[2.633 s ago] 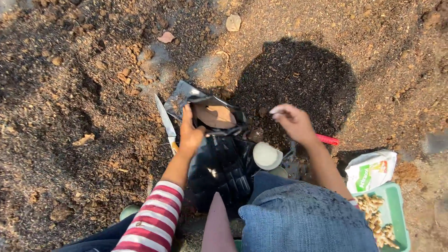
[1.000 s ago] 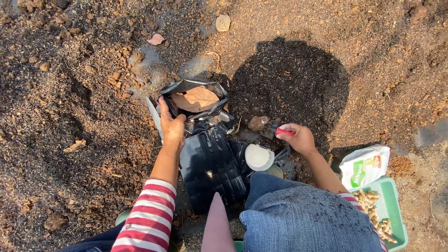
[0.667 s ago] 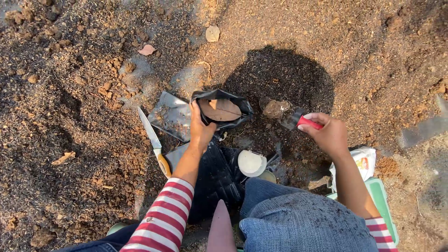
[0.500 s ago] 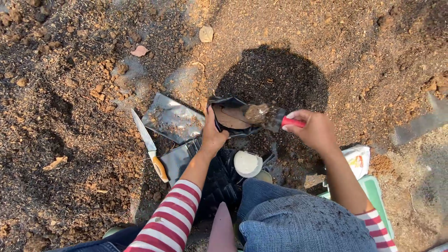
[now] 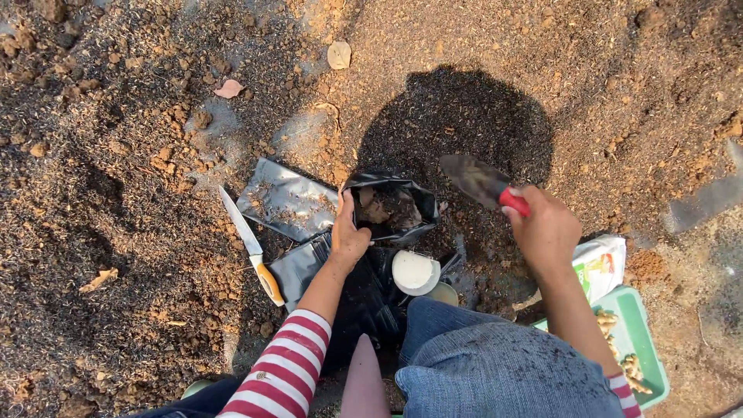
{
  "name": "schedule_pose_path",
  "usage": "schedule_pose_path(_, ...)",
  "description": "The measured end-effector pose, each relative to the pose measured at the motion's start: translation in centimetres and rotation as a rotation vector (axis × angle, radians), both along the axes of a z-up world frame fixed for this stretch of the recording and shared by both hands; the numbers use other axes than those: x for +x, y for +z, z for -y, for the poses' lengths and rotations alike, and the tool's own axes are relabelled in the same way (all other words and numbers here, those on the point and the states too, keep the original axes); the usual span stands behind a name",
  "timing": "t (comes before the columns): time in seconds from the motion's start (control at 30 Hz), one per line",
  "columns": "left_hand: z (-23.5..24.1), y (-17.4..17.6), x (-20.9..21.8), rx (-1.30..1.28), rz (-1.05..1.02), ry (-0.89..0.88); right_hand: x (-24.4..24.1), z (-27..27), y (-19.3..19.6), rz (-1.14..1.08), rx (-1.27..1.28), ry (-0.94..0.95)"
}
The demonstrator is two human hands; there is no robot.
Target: Planting pieces of ginger into black nursery polybags filled with soil.
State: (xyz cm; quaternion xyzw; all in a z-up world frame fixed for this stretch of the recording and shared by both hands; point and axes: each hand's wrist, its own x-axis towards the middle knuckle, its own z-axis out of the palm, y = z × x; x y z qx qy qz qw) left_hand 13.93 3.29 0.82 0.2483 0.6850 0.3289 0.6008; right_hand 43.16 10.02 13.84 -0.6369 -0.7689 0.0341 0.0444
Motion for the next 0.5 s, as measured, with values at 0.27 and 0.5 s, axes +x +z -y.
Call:
schedule_pose_path(0.27,1.9,-0.4,-2.8,0.165,-0.159,0.024,6.7,5.0,-15.0,-0.148,-0.616,-0.349)
schedule_pose_path(0.5,2.4,-4.7,-2.2,0.502,-0.214,-0.047,-2.6,-0.8,-22.3,-0.546,-0.385,-0.481)
